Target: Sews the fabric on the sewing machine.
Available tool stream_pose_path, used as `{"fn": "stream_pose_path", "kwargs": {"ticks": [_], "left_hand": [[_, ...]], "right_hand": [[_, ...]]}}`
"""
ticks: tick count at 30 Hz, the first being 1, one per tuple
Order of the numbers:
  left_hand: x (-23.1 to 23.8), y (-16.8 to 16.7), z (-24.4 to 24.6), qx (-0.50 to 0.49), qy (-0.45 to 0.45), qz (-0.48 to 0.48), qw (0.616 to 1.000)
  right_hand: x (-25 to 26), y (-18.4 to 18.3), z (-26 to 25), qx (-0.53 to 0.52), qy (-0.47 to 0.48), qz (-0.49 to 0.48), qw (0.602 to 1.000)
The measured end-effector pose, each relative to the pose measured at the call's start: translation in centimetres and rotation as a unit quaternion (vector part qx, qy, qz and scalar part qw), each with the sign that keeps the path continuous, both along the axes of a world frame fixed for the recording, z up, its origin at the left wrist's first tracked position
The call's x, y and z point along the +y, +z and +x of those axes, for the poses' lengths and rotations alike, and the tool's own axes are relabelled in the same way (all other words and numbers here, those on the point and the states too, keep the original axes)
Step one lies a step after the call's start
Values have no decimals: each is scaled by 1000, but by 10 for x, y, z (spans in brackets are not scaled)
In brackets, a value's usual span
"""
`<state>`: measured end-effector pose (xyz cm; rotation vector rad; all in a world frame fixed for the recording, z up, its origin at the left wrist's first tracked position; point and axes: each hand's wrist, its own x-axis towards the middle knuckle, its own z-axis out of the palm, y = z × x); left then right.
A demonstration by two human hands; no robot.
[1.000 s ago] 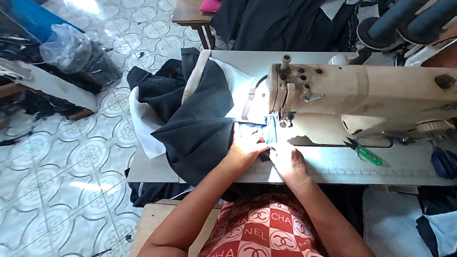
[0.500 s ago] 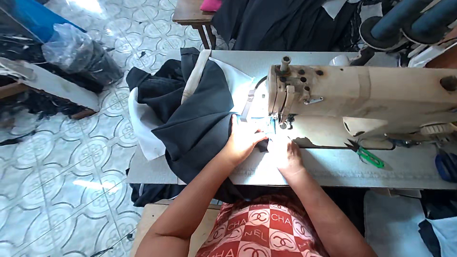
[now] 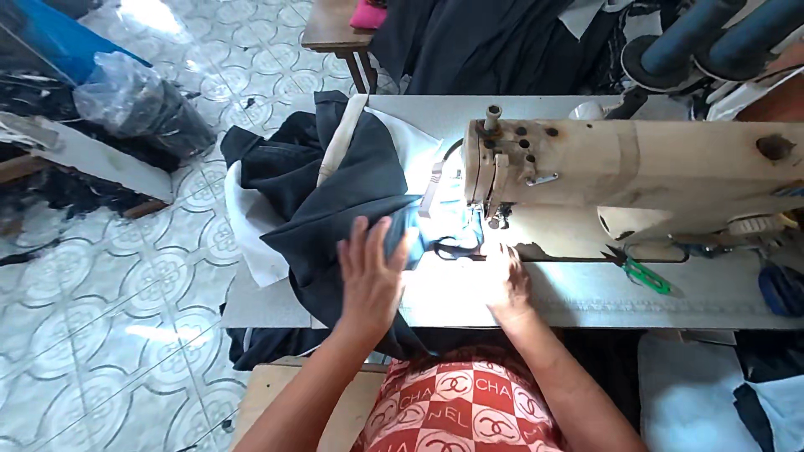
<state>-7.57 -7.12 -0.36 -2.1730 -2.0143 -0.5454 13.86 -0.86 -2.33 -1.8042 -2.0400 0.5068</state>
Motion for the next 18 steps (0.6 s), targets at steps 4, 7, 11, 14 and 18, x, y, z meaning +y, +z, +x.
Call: {"fn": "stream_pose_path", "kwargs": {"ticks": [4,7,11,14,18], "left_hand": [[-21,11,-40,21,69,-47,996],[-17,41,-49,-58,34,-142,988],[2,83,-74,-154,-39,-309,938],[17,95,-88,-102,-101,-458,877],[13,93,-111,-226,-176,-431,855]], "right_hand": [[16,4,-4,23,24,-27,999],[30,9,-4,188,-12,-83,979],[35,9,-5,601,-114,-192,768],[21,13,4,666,-84,-254,696],[-1,-5,21,507,107,-131,845]]}}
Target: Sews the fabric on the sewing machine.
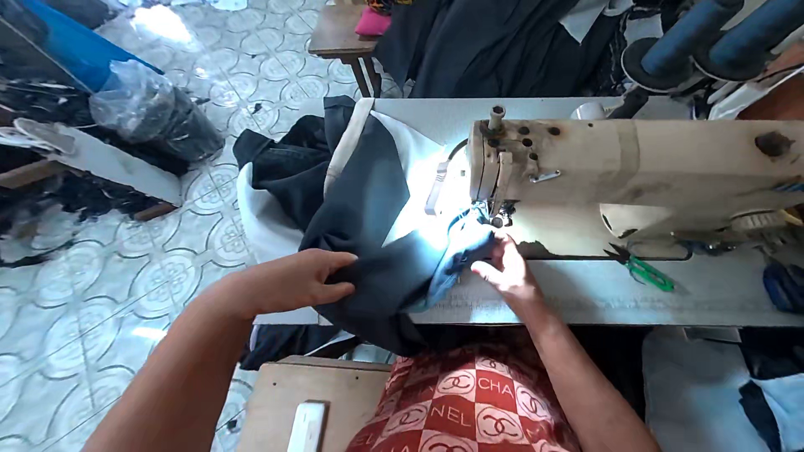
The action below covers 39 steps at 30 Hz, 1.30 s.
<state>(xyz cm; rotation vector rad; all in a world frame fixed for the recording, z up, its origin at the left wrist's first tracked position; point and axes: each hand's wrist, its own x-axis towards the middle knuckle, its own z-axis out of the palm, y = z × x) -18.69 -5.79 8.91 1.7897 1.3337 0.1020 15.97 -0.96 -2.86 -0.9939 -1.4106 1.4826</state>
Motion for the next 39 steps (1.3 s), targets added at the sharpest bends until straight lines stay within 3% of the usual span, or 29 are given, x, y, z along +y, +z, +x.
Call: {"fn": "stream_pose_path", "kwargs": {"ticks": [2,5,9,13,16,18,20,23,25,28,34,39], "left_hand": [[-4,4,-14,-86,77,-22,993],[3,-3,-35,-189,204,-51,959],[18,-30,-47,-161,251,-50,953],[15,-33,-32,-93,220,-42,970],[10,-24,-21,52,197,9,979],[-1,-15,-2,151,183,100,966],[-15,-14,26,200,143,261,933],[-23,-44,89,112,51,426,897],[-14,-78,130,56,-23,431,900],[10,-120,151,31,-34,412,910],[24,-112,154,118,-66,438,889],[23,-98,161,133,-71,403,903]], "right_hand": [[-13,-5,3,-73,-21,29,997],[-34,6,15,-105,-76,-33,991],[-46,5,28,-221,-85,26,971],[-35,13,14,-305,-170,183,919],[-28,22,-10,-363,-148,195,899],[-25,20,-19,-415,-95,139,894],[-24,15,-22,-436,-81,116,889],[-25,13,-20,-436,-85,108,889],[-23,16,-18,-434,-80,98,892],[-20,18,-13,-428,-89,89,895],[-13,14,-4,-355,-69,61,930],[-12,19,-7,-392,-48,85,915]]}}
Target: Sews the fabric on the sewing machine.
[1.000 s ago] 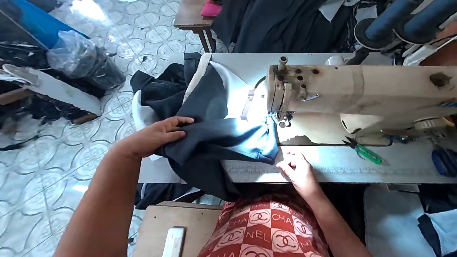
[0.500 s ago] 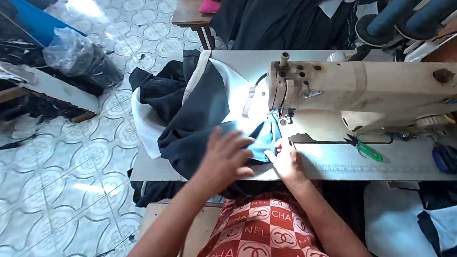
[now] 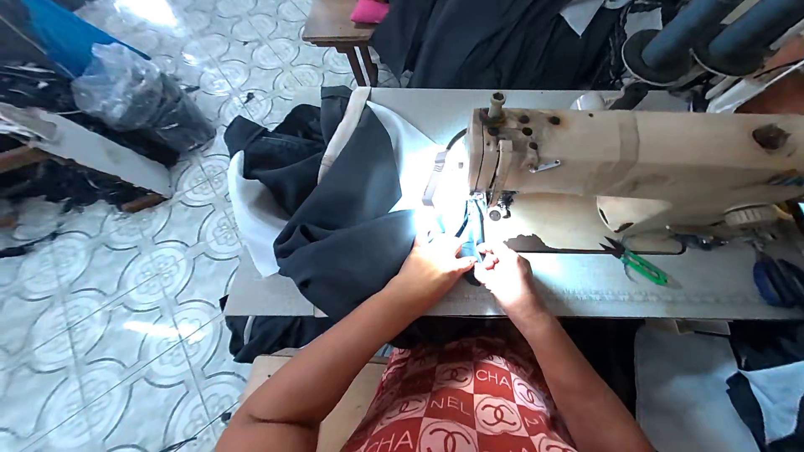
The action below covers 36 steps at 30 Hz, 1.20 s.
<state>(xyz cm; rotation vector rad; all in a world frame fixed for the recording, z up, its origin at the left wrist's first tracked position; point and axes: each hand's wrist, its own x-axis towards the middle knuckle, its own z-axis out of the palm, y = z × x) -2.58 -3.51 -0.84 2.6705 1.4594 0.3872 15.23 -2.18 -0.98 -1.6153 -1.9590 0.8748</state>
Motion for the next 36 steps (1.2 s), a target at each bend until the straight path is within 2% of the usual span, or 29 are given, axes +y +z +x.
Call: {"fn": "stream_pose_path", "kwargs": {"ticks": [3,6,12,16,27,32,36], "left_hand": [[-2,3,7,24,24,5,999],[-5,2,10,32,35,14,999],[-8,0,7,40,39,10,998],[-9,-1,6,39,41,25,998],[9,1,-2,29,38,5,999],[33,5,-3,33,56,-5,998],[39,7,-4,78,67,-34,994]], "right_hand": [[6,12,-1,-60,26,-55,996],[8,16,-2,-101,54,-71,991],[-9,3,-1,-147,72,64,984],[-17,-11,-5,-194,61,175,963],[-3,-25,-16,-149,26,251,956],[17,-20,-24,-156,1,195,968],[25,-21,-16,-118,31,185,975]]}}
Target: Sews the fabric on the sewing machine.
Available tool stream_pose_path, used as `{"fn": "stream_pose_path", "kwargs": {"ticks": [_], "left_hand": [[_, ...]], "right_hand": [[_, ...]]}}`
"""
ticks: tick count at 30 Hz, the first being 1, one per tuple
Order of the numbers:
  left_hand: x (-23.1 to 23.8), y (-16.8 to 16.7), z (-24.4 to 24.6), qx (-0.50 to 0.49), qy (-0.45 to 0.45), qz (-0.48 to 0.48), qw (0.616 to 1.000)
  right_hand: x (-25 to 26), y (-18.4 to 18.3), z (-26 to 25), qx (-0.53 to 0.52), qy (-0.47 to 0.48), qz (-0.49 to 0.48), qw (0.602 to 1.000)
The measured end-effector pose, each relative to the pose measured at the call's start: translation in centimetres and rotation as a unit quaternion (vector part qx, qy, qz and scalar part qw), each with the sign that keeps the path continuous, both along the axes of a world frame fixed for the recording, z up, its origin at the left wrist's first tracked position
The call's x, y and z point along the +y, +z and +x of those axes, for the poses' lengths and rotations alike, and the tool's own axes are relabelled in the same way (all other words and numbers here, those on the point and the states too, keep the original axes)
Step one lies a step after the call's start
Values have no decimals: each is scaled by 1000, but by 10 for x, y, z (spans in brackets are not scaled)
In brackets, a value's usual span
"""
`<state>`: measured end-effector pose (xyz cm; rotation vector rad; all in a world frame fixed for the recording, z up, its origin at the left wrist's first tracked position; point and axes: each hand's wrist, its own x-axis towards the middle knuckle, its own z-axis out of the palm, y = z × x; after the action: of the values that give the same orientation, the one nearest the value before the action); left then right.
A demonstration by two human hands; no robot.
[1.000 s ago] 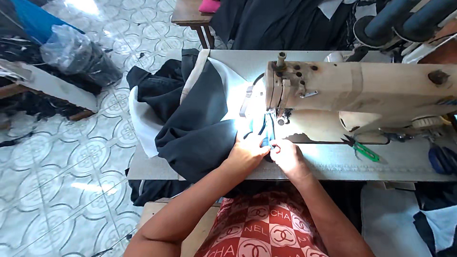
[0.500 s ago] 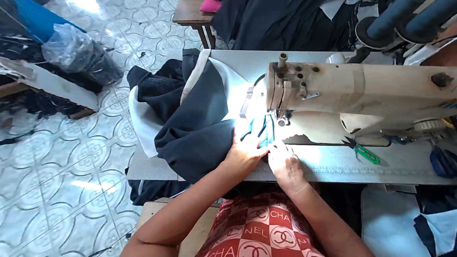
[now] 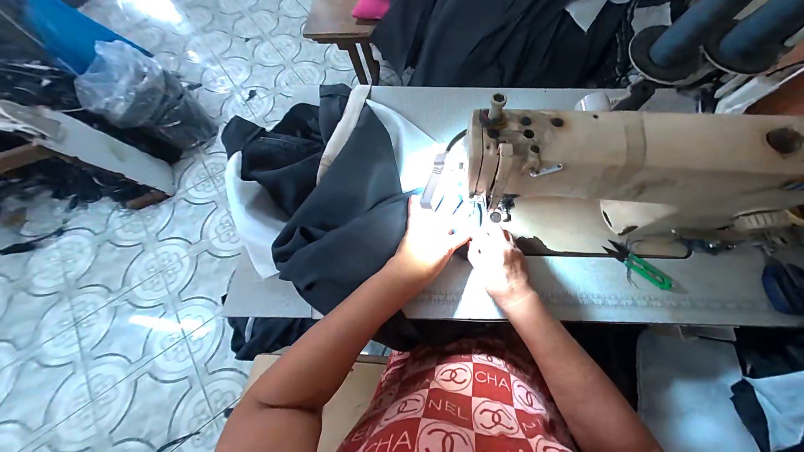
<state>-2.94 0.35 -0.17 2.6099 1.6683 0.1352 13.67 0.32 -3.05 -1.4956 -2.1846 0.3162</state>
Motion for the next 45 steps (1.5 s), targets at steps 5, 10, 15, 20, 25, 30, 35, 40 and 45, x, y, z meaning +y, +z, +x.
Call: {"fn": "stream_pose_path", "kwargs": {"ticks": [5,10,15,20,25,30,35,40,45], "left_hand": [[0,-12,-23,-177,8,15,984],[-1,-3,-35,-332,47,-117,935],[-19,1,-28,-233,68,-132,961],[-38,-14,-21,-176,59,-26,982],[-39,-21,-22,-150,39,72,985],[-37,-18,-21,-86,11,125,988],[-37,-14,-11,-49,-8,138,989],[-40,-7,-6,-24,-10,144,989],[-41,-14,-14,-42,-71,124,989]], "right_hand": [[-18,3,21,156,-45,-101,981],[-18,1,4,204,-48,-127,969],[-7,-8,-5,274,-13,-80,958],[-15,-8,-1,296,-33,-132,946],[-7,0,1,297,-30,-172,939],[-43,21,16,479,-108,-457,742],[-43,11,25,186,-104,-101,972],[-39,7,4,131,-71,-71,986],[-40,5,3,95,-82,-106,986]]}}
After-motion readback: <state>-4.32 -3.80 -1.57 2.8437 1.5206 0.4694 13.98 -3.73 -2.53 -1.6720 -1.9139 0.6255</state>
